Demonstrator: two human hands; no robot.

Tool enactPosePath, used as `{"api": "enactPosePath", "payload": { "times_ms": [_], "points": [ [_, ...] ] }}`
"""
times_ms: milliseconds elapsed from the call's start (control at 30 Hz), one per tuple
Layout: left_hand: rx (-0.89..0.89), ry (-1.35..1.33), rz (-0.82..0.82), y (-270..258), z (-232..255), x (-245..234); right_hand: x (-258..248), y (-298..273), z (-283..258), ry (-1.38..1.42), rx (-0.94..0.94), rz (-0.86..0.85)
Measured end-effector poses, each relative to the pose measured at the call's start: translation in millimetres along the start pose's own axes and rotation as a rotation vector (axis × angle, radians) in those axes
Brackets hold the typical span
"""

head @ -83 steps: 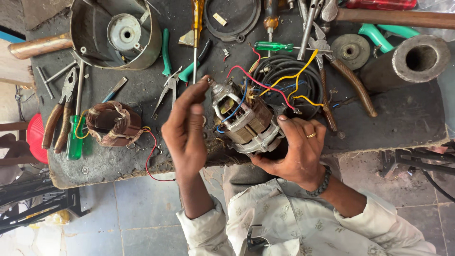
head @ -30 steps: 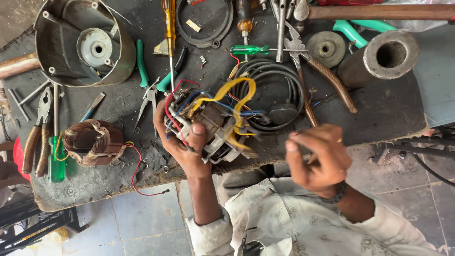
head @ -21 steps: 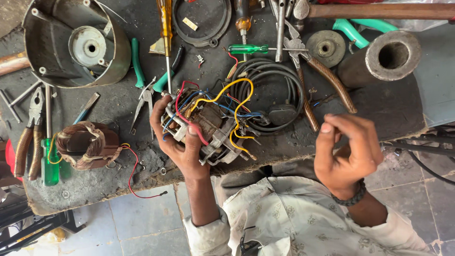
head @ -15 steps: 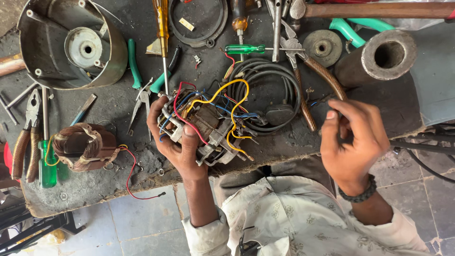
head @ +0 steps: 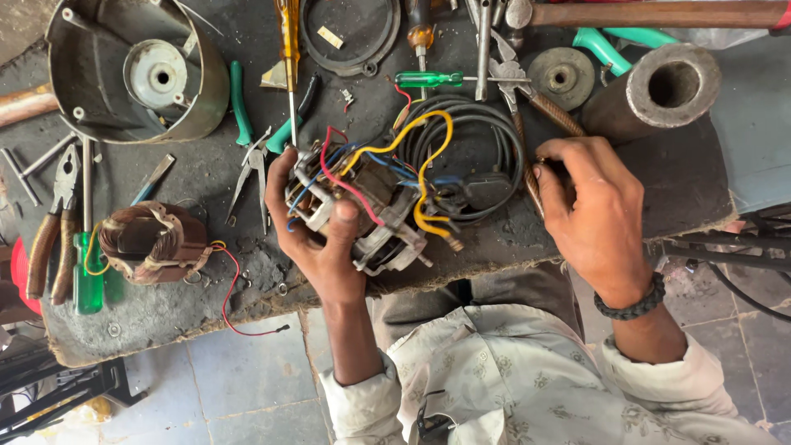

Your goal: The person disassembles a small electric motor, removes a screw with a screwdriver, and separates the housing from the rotor. They then reassemble the motor, aligning the components and securing them back together.

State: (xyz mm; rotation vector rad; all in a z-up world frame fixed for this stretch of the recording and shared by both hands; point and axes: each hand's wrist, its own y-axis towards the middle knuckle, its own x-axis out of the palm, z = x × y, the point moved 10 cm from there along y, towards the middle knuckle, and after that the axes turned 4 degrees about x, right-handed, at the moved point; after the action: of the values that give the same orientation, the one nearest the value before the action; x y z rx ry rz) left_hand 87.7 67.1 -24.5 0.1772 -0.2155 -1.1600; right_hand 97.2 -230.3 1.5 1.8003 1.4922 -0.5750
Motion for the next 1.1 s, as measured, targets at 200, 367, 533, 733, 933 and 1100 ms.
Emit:
{"api": "enactPosePath", "payload": {
  "times_ms": [200,367,533,733,933,1100],
  "points": [
    [0.11,0.195,-0.1,-11.6,29.3,25.1,-18.9,-16.4,12.6,0.249,0.046,0.183],
    [0.155,0.327,-0.119,-22.4,40.3,42.0,-31.9,-24.0,13.1,0.536,0.012,0.249],
    [0.157,0.245,-0.098,-24.0,38.1,37.4,-56.8,-27.7,-19.7,0.502,-0.11,0.325],
    [0.186,0.188,-0.11,-27.6,36.6,34.1,-38.3,-20.5,-86.2,0.634,-0.174,0.136],
    [0.148,0.025,-0.126,-25.9,38.6,40.0,-11.5,-15.8,-143.8,0.446,-0.309,-0.032],
    [0.213,0.059,-0.25,-28.6,54.0,50.2,-11.2,-13.6,-145.0,0.397,-0.306,0.006]
  ]
}}
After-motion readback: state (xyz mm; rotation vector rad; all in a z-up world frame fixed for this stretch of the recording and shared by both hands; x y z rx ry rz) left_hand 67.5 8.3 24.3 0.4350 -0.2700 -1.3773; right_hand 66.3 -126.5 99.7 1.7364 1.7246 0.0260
